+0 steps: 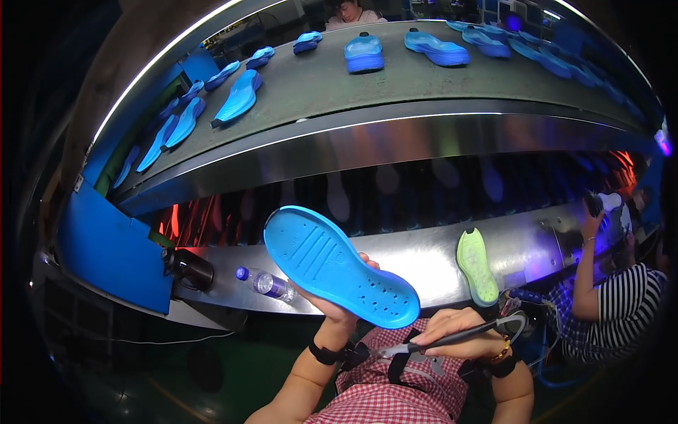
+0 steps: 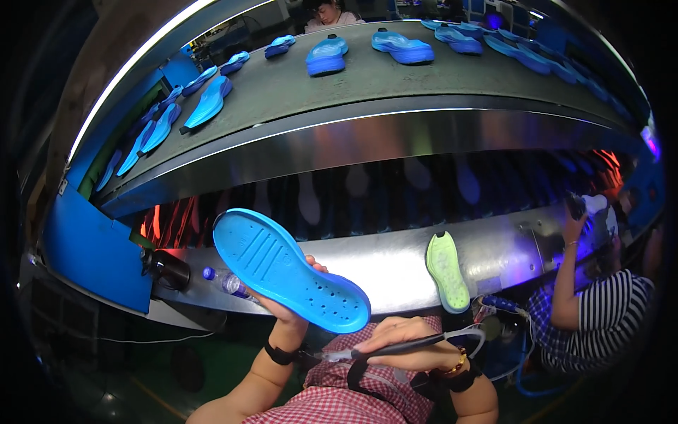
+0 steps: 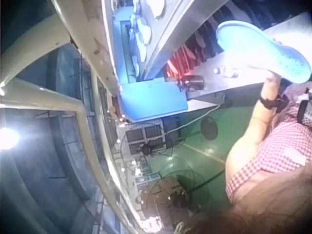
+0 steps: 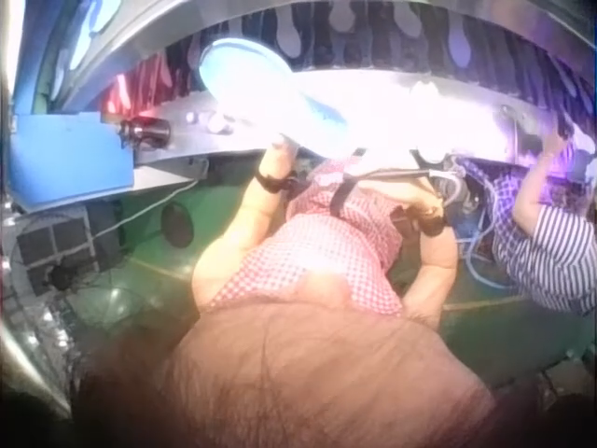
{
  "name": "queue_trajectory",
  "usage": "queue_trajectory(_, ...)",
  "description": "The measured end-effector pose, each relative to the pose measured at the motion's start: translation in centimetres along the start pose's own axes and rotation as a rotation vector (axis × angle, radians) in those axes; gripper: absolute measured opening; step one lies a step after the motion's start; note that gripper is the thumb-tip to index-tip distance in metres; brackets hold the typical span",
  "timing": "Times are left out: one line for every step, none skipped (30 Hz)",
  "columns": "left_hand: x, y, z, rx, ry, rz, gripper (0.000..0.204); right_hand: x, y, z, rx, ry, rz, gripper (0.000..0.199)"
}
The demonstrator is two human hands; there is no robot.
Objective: Applying glue to the bottom of shoe soles using a brush at a manufacturing conveyor.
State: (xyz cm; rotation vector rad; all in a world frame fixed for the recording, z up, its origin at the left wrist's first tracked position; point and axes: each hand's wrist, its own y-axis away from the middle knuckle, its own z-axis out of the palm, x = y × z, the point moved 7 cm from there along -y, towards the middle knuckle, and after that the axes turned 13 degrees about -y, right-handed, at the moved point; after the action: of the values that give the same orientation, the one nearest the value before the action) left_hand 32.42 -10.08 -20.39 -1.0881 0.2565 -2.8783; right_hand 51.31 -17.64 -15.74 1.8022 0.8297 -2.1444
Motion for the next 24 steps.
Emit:
queue_trajectory(0.1,0.0,0.4,0.003,0.0,-0.003,0.101,-0.1,0.2,-0.1,-0.012,-0.063,0.003,0.026)
queue_trajectory(0.1,0.1,0.9,0.014,0.029,-0.03,0.102,0.0,0.1,-1.1,0.146,-0.009,-0.051,0.025)
queue_trajectory(0.0,0.0,1.4,0.021,0.059,-0.054,0.102,0.8,0.1,-2.4,0.293,0.055,0.025,0.024)
queue_trajectory(0.0,0.0,1.5,0.02,0.06,-0.053,0.102,1.6,0.1,-2.0,0.244,-0.003,0.091,0.024)
queue_trajectory(0.2,0.0,1.7,0.012,0.022,-0.03,0.102,2.3,0.3,-1.4,0.194,-0.061,0.156,0.024)
queue_trajectory(0.4,0.0,1.7,0.003,-0.016,-0.009,0.103,2.2,0.5,-0.8,0.134,-0.087,0.197,0.023)
queue_trajectory(0.5,-0.2,1.7,0.002,-0.015,-0.009,0.103,2.1,0.7,-0.3,0.074,-0.113,0.238,0.022)
queue_trajectory(0.4,-0.4,2.0,-0.015,-0.027,-0.055,0.103,2.0,0.6,-0.6,-0.01,-0.085,0.133,0.021)
queue_trajectory(0.4,-0.2,2.2,-0.027,-0.041,-0.099,0.102,2.1,0.6,-0.5,-0.014,-0.088,0.136,0.021)
queue_trajectory(0.5,-0.2,2.2,-0.022,-0.042,-0.097,0.102,2.3,0.5,-0.9,0.084,-0.241,0.152,0.021)
queue_trajectory(0.5,-0.2,2.8,-0.112,-0.02,-0.097,0.102,2.6,0.5,-1.3,0.181,-0.393,0.168,0.02)
queue_trajectory(0.4,-0.5,3.8,-0.208,0.005,-0.096,0.103,4.0,0.9,-1.8,0.268,-0.456,0.302,0.019)
queue_trajectory(0.3,-0.4,4.5,-0.211,0.007,-0.093,0.103,4.1,0.9,-1.6,0.266,-0.452,0.299,0.019)
queue_trajectory(-0.4,-0.2,4.6,-0.047,0.05,-0.185,0.101,4.3,1.1,-1.6,0.368,-0.638,0.28,0.019)
queue_trajectory(-1.5,0.0,4.2,0.116,0.092,-0.28,0.1,4.8,1.0,-1.5,0.472,-0.825,0.255,0.019)
queue_trajectory(-2.4,1.0,5.0,-0.052,-0.039,-0.283,0.097,4.6,0.5,-0.9,0.518,-0.957,0.243,0.018)
queue_trajectory(-3.5,2.3,5.4,-0.049,-0.001,-0.317,0.091,4.5,0.4,-0.6,0.507,-0.957,0.244,0.018)
queue_trajectory(-4.2,3.2,4.6,-0.07,-0.029,-0.342,0.085,4.2,0.5,-0.4,0.481,-0.809,0.256,0.018)
queue_trajectory(-5.2,3.3,3.3,-0.092,-0.053,-0.377,0.079,3.9,0.6,-0.3,0.465,-0.662,0.266,0.018)
queue_trajectory(-5.6,2.8,1.8,-0.09,-0.054,-0.376,0.079,2.6,0.4,-0.1,0.337,-0.433,0.305,0.02)
queue_trajectory(-5.6,3.0,1.6,-0.238,0.094,-0.412,0.071,1.5,0.7,-0.3,0.336,-0.436,0.311,0.02)
queue_trajectory(-5.1,3.2,2.1,-0.388,0.243,-0.443,0.065,1.2,0.9,0.0,0.233,-0.374,0.433,0.02)
queue_trajectory(-4.8,3.3,1.6,-0.382,0.243,-0.444,0.065,1.3,1.1,0.2,0.128,-0.31,0.554,0.021)
queue_trajectory(-4.8,3.2,1.9,-0.421,0.151,-0.494,0.064,0.3,0.7,0.5,-0.058,-0.258,0.461,0.023)
